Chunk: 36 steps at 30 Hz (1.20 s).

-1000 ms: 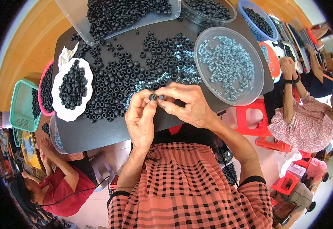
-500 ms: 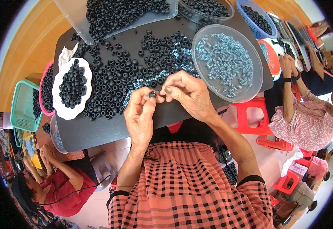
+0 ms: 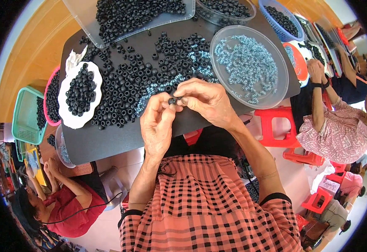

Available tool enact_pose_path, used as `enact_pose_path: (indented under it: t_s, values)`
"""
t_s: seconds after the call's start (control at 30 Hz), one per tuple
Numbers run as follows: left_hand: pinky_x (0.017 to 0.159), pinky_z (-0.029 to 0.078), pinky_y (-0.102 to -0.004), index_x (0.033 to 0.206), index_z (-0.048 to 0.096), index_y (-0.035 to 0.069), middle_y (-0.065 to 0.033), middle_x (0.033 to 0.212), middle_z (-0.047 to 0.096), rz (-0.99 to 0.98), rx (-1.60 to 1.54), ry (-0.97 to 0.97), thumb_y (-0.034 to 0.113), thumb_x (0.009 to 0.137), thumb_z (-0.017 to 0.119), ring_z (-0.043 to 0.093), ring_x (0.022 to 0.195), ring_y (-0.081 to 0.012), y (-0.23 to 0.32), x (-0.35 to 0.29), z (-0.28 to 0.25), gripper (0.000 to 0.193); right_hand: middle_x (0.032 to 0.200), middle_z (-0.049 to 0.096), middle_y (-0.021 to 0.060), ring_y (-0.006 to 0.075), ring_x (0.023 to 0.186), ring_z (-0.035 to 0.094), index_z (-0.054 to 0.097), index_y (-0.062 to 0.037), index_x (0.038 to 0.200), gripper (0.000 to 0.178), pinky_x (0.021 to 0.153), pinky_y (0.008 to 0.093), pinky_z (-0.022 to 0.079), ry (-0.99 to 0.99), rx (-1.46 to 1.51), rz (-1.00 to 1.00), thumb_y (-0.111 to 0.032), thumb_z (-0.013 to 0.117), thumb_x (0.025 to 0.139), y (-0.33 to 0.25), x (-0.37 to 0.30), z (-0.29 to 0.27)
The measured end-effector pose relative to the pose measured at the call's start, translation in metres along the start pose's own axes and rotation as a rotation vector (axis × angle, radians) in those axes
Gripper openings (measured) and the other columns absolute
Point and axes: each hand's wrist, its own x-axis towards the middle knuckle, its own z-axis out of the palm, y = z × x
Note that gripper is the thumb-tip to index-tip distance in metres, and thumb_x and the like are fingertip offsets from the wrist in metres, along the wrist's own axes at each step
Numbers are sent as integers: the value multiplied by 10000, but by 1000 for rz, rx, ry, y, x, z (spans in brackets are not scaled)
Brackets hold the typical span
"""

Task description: The person assembles small plastic or rubber rings by hand, inserting internal components into them.

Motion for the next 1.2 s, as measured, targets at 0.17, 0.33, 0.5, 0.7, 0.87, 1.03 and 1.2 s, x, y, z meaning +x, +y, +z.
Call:
enact_pose_path:
  t_s: [0.17, 0.33, 0.5, 0.7, 0.87, 1.03, 1.2]
  values:
    - [766, 441, -206, 1039, 556, 0, -9, 856, 594, 1, 31, -10, 19, 918, 517, 570, 822, -67, 0, -1, 0, 128, 962, 629, 51, 104, 838, 633, 623, 26, 1022, 170, 740, 233, 515, 21, 176, 127, 64, 581, 862, -2, -4, 3]
    - [765, 438, -202, 1026, 555, 3, -5, 856, 595, 0, 49, -27, 9, 917, 513, 560, 825, -62, 1, 0, 0, 117, 956, 633, 47, 96, 832, 628, 625, 27, 997, 145, 733, 227, 512, 28, 154, 83, 61, 580, 863, -2, -4, 4]
    - [754, 438, -200, 990, 547, 1, -3, 875, 577, 31, -34, -40, -12, 909, 503, 546, 829, -58, -2, -1, 2, 93, 949, 642, 52, 89, 789, 612, 652, 13, 939, 123, 679, 223, 506, 57, 41, 18, 52, 613, 829, 0, -4, 5]
    - [757, 438, -200, 961, 539, -3, 3, 881, 563, 42, 9, -25, -21, 902, 512, 543, 829, -60, -2, -1, 5, 67, 912, 662, 51, 94, 764, 615, 666, -5, 926, 143, 665, 229, 504, 90, -134, -25, 47, 639, 796, -7, -2, 5]
    - [760, 438, -204, 965, 543, -3, 4, 884, 564, 15, -14, -34, -13, 904, 513, 542, 834, -61, -1, -1, 5, 68, 903, 670, 55, 106, 757, 623, 671, -11, 919, 150, 665, 236, 505, 107, -156, -26, 48, 646, 784, -6, -2, 6]
    - [769, 439, -206, 969, 549, -3, 4, 887, 566, 28, 14, -47, -7, 903, 516, 544, 835, -63, -1, -2, 2, 74, 906, 680, 63, 121, 771, 636, 680, -15, 920, 149, 672, 245, 513, 111, -181, -67, 41, 654, 784, -8, -2, 6]
    - [749, 431, -194, 963, 547, -5, 11, 885, 558, 14, 61, -35, -11, 900, 520, 531, 836, -52, 2, -2, 3, 69, 901, 686, 72, 140, 787, 649, 689, -19, 930, 154, 685, 259, 525, 119, -141, -80, 29, 665, 785, -5, -3, 7]
